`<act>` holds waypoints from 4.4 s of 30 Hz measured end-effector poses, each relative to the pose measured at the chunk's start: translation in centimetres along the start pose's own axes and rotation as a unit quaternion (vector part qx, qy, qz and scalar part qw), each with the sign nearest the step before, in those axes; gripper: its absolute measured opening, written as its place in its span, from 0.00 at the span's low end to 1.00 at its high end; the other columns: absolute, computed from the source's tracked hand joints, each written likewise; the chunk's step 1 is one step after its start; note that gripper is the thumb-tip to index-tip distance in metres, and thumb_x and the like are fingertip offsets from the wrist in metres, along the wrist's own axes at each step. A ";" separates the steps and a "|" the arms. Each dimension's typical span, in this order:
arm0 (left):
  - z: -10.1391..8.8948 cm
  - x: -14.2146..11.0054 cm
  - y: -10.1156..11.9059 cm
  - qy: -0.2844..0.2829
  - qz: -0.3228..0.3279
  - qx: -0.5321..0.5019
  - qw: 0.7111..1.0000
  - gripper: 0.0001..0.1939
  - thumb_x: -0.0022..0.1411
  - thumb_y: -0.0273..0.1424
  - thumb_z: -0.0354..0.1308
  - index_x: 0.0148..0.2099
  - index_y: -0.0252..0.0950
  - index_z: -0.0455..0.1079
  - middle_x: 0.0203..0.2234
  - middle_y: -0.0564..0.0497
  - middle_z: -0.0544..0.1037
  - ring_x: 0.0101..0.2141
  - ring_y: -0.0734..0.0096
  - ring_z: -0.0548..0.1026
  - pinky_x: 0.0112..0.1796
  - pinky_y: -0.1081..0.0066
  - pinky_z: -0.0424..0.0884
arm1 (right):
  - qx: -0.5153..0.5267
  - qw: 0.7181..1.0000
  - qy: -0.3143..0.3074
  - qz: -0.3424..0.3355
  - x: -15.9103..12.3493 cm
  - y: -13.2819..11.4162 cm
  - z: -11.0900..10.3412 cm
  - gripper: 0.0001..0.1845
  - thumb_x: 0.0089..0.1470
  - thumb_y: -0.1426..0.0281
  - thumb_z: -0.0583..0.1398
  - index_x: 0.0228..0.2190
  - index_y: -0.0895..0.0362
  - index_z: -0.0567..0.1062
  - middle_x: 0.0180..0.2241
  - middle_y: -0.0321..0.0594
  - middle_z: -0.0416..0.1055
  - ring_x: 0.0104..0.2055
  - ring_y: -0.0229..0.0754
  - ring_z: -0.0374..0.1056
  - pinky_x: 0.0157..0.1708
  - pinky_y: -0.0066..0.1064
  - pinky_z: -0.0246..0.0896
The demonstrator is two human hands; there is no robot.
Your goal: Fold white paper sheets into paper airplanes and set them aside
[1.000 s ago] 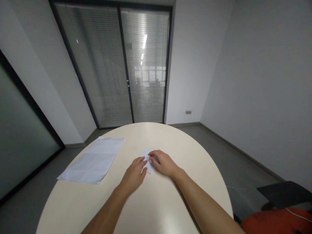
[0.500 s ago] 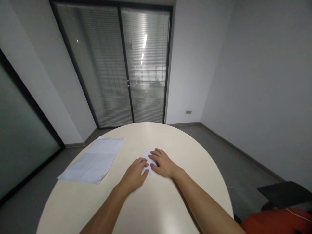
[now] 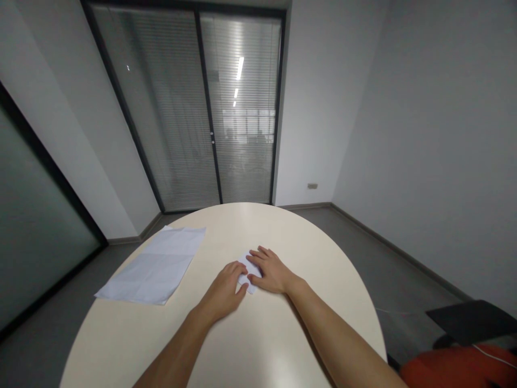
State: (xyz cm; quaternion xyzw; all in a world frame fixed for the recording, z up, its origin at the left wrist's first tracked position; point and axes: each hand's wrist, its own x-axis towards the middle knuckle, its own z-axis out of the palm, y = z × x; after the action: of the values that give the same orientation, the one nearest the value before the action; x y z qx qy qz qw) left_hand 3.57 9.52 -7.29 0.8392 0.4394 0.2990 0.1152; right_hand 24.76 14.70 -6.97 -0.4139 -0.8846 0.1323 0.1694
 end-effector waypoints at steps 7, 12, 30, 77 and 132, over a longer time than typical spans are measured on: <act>0.9 -0.5 -1.3 -0.004 0.000 0.045 0.999 0.19 0.67 0.31 0.54 0.59 0.35 0.68 0.59 0.40 0.73 0.61 0.55 0.68 0.62 0.50 0.64 | -0.002 1.000 -0.002 0.004 0.0 -0.1 0.0 0.35 0.61 0.53 0.58 0.64 0.55 0.66 0.68 0.49 0.58 0.71 0.64 0.47 0.67 0.59 0.43; 1.0 -0.5 -1.3 -0.003 0.000 0.052 0.999 0.19 0.67 0.31 0.54 0.59 0.36 0.69 0.60 0.41 0.73 0.62 0.56 0.68 0.63 0.49 0.64 | -0.006 1.000 0.014 -0.003 0.0 -0.2 -0.2 0.31 0.63 0.56 0.57 0.63 0.55 0.69 0.66 0.48 0.61 0.70 0.63 0.50 0.66 0.58 0.47; 0.9 -0.1 -1.3 -0.005 -0.021 0.044 0.999 0.18 0.70 0.31 0.51 0.59 0.35 0.69 0.58 0.42 0.74 0.61 0.59 0.68 0.63 0.53 0.64 | -0.007 0.997 0.039 -0.061 0.1 0.2 -0.3 0.27 0.64 0.58 0.58 0.59 0.59 0.72 0.63 0.53 0.66 0.68 0.53 0.57 0.69 0.50 0.44; -0.6 0.0 -0.9 -0.060 -0.049 0.073 0.994 0.21 0.64 0.32 0.56 0.57 0.32 0.74 0.63 0.38 0.69 0.65 0.51 0.64 0.64 0.53 0.61 | 0.103 0.987 0.046 -0.117 0.3 0.2 -0.8 0.10 0.54 0.67 0.68 0.39 0.52 0.85 0.42 0.43 0.78 0.46 0.45 0.70 0.49 0.35 0.63; -1.1 0.1 -1.2 -0.008 -0.067 0.038 0.997 0.15 0.72 0.33 0.47 0.47 0.39 0.76 0.46 0.46 0.81 0.48 0.63 0.77 0.52 0.64 0.70 | 0.118 0.991 0.021 -0.054 -0.1 1.3 -1.9 0.13 0.49 0.76 0.61 0.34 0.54 0.85 0.38 0.38 0.82 0.38 0.42 0.74 0.37 0.27 0.65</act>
State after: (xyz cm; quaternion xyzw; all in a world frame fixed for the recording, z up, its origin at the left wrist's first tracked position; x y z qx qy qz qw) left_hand 2.18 10.25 -6.93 0.8140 0.5048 0.2667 0.1066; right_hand 26.51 15.64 -5.77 -0.3451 -0.8800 0.2178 0.2430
